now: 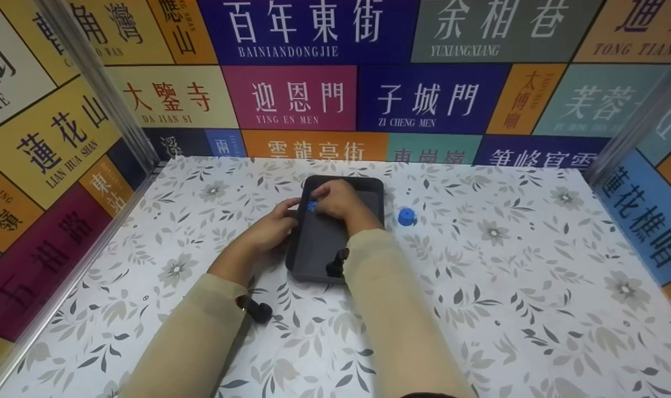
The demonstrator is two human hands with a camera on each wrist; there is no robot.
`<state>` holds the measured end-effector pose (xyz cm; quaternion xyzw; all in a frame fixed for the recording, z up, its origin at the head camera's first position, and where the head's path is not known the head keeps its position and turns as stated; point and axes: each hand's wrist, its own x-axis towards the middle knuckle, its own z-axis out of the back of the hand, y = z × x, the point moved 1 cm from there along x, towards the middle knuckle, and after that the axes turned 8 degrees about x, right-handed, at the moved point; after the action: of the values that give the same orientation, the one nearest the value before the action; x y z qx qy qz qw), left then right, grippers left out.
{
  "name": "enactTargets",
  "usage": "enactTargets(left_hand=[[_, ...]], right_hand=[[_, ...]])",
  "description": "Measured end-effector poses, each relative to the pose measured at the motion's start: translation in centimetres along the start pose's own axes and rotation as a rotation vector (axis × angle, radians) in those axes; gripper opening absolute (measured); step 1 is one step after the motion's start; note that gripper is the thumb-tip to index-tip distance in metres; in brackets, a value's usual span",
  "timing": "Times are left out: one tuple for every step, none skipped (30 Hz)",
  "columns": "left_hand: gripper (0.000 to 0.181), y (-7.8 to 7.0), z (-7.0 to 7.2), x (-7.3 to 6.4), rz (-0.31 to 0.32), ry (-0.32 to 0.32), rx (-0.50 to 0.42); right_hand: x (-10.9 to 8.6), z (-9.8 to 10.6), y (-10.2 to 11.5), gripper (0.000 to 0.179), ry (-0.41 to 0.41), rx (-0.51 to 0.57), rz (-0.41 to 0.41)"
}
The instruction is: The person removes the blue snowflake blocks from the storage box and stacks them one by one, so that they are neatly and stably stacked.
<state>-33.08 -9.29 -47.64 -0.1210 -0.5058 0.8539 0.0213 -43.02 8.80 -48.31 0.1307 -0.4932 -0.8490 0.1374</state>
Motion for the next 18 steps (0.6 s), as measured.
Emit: enactTargets(left_hand=[[0.065,-0.04,0.02,-0.03,0.002,-0.001,0.004],[0.065,-0.08,0.04,-0.06,0.003,0.000,0.006],[0.065,-0.11,0.06,-0.12,0.003,0.000,0.007],[0.065,-0.12,0.06,-0.15,0.003,-0.003,0.008],[0.065,-0.14,0.06,-0.19,0.001,-0.005,0.005],[0.065,-0.12,0.06,-0.20,0.000,-0.007,0.005],[0.065,-0.10,0.05,-0.18,0.000,-0.011,0.004],[0.065,-0.07,0.04,-0.17,-0.002,-0.012,0.004],[0.065,-0.03,0.03,-0.13,-0.004,-0.014,0.006],[0.065,-0.01,0.03,-0.11,-0.004,-0.012,0.007],[0.065,-0.01,0.04,-0.11,-0.004,-0.010,0.010],[0.065,-0.01,0.06,-0.09,-0.003,-0.009,0.015],[0.064,-0.03,0.08,-0.08,-0.002,-0.007,0.021],[0.064,-0.03,0.09,-0.06,-0.002,-0.006,0.028],[0.064,-0.05,0.10,-0.05,0.000,-0.005,0.035],[0.064,-0.08,0.11,-0.05,0.001,-0.005,0.039],[0.064,-0.09,0.11,-0.03,0.001,-0.007,0.046],[0.064,-0.09,0.10,-0.01,0.002,-0.010,0.050]], right_hand=[[0.04,-0.01,-0.05,0.047,0.003,-0.002,0.002],[0.08,-0.01,-0.12,0.047,0.006,-0.005,0.005],[0.10,-0.03,-0.16,0.047,0.011,-0.007,0.008],[0.12,-0.05,-0.18,0.047,0.017,-0.008,0.012],[0.14,-0.06,-0.20,0.047,0.023,-0.011,0.015],[0.15,-0.07,-0.20,0.047,0.028,-0.018,0.018],[0.15,-0.07,-0.15,0.047,0.032,-0.021,0.018],[0.13,-0.07,-0.09,0.047,0.037,-0.021,0.017],[0.10,-0.07,-0.03,0.047,0.040,-0.021,0.015],[0.06,-0.06,0.05,0.047,0.042,-0.023,0.012],[0.03,-0.04,0.11,0.047,0.043,-0.027,0.010],[-0.01,-0.02,0.16,0.046,0.042,-0.032,0.009],[-0.06,0.01,0.20,0.045,0.039,-0.035,0.008],[-0.11,0.04,0.21,0.044,0.036,-0.037,0.006],[-0.14,0.07,0.20,0.043,0.033,-0.041,0.006],[-0.19,0.12,0.18,0.041,0.029,-0.044,0.007],[-0.24,0.17,0.16,0.039,0.025,-0.044,0.008],[-0.29,0.22,0.14,0.037,0.020,-0.042,0.011]])
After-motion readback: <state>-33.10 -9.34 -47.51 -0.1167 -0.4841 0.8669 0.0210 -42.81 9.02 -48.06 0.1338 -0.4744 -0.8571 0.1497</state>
